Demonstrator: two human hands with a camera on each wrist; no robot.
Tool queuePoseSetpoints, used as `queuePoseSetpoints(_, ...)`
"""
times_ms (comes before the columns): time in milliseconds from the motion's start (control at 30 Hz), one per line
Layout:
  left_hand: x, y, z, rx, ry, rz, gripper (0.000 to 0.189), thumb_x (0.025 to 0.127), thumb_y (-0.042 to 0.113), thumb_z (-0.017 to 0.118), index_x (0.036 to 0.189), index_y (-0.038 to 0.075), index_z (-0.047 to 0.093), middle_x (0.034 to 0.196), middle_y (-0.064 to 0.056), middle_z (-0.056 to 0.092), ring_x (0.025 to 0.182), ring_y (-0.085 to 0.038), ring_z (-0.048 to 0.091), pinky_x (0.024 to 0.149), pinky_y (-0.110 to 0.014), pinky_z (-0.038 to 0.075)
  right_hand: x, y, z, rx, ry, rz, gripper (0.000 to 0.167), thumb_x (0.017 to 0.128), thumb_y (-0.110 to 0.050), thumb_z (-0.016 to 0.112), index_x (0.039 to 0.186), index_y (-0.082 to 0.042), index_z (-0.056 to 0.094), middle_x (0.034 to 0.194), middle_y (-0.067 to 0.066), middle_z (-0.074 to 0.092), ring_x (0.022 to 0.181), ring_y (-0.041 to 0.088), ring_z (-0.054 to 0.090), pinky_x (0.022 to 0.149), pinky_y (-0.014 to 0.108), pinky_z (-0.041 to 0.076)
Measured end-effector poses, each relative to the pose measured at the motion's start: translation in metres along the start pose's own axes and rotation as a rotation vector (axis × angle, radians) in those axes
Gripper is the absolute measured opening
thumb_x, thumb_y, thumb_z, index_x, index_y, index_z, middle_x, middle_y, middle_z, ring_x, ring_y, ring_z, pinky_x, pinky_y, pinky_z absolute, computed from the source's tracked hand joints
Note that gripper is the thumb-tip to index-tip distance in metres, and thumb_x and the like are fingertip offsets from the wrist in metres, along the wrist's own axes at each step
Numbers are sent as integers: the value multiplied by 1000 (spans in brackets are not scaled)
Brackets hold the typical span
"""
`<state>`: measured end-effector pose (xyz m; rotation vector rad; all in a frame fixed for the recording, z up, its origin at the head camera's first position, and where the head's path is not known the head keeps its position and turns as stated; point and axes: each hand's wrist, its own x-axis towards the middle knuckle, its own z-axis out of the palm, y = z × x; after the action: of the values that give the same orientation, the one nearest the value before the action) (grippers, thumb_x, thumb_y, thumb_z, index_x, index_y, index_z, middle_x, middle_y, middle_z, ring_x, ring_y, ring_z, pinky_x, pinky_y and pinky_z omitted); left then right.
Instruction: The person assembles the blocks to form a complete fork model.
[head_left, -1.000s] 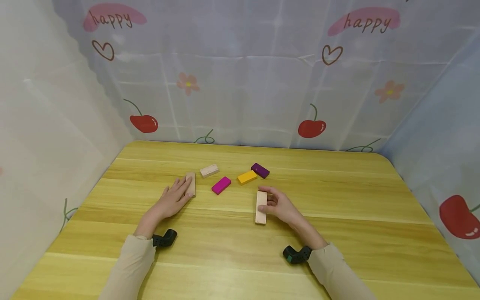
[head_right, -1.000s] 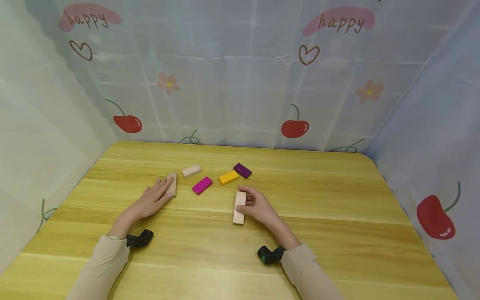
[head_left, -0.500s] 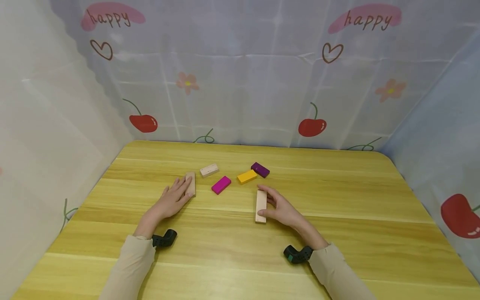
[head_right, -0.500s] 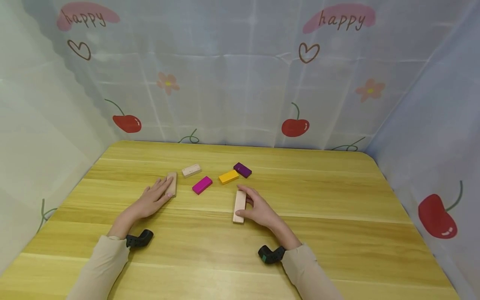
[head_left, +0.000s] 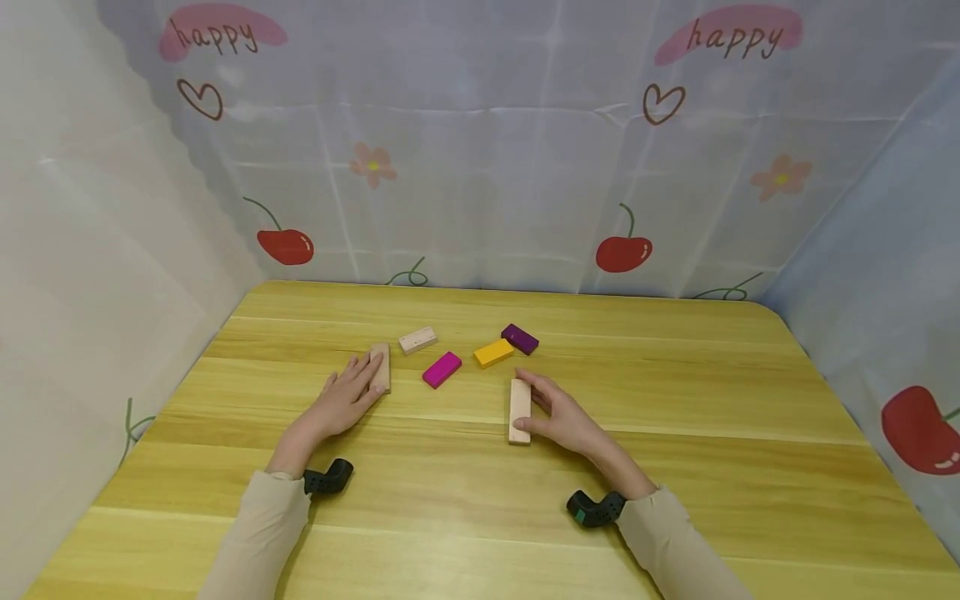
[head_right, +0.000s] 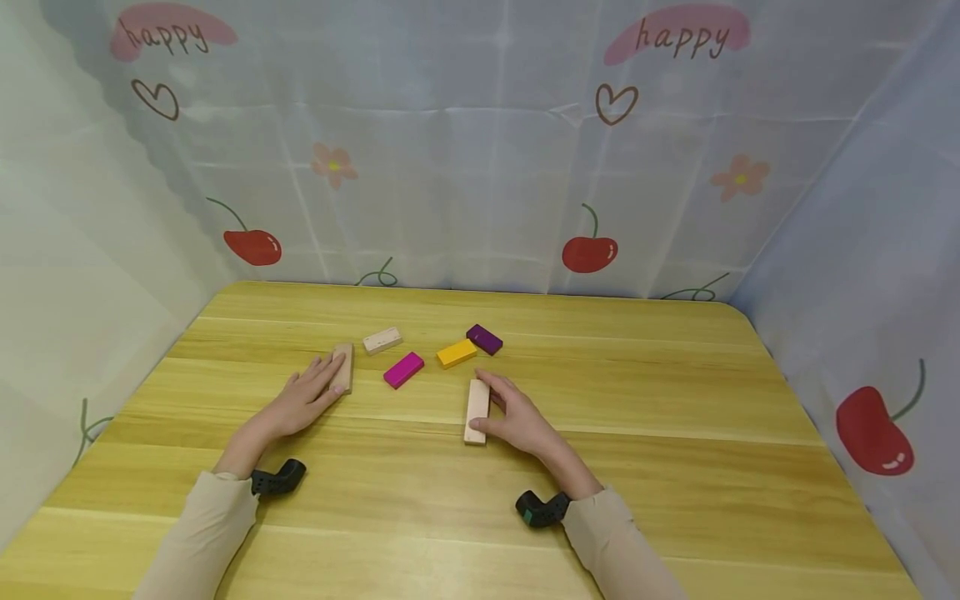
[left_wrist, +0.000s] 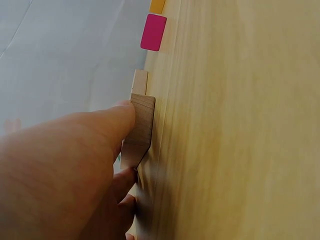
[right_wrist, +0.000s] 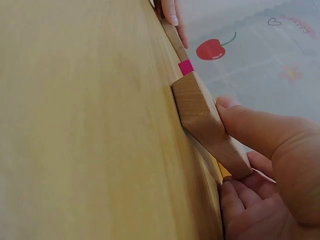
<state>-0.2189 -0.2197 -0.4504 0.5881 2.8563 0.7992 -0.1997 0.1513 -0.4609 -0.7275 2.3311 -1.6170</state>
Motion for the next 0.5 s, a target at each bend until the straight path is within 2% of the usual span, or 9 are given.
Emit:
queuePoseSetpoints(233,0,-2,0,2,3,2,59,102,31,38,149,3,17,151,-21,13,137,-41,4,102,-63,0,1,-3,-2,-113,-1,-5,65,86,-7,68,140,6,35,140,23,35,130,33,33,104,39,27)
queuePoseSetpoints(500,0,-3,0,2,1,-1,61,102,36,38,150,4,16,152,-20,13,137,-40,4,103,-62,0,0,-2,-2,-135,5,27,65,85,-9,70,140,3,38,139,19,37,130,28,35,104,33,28)
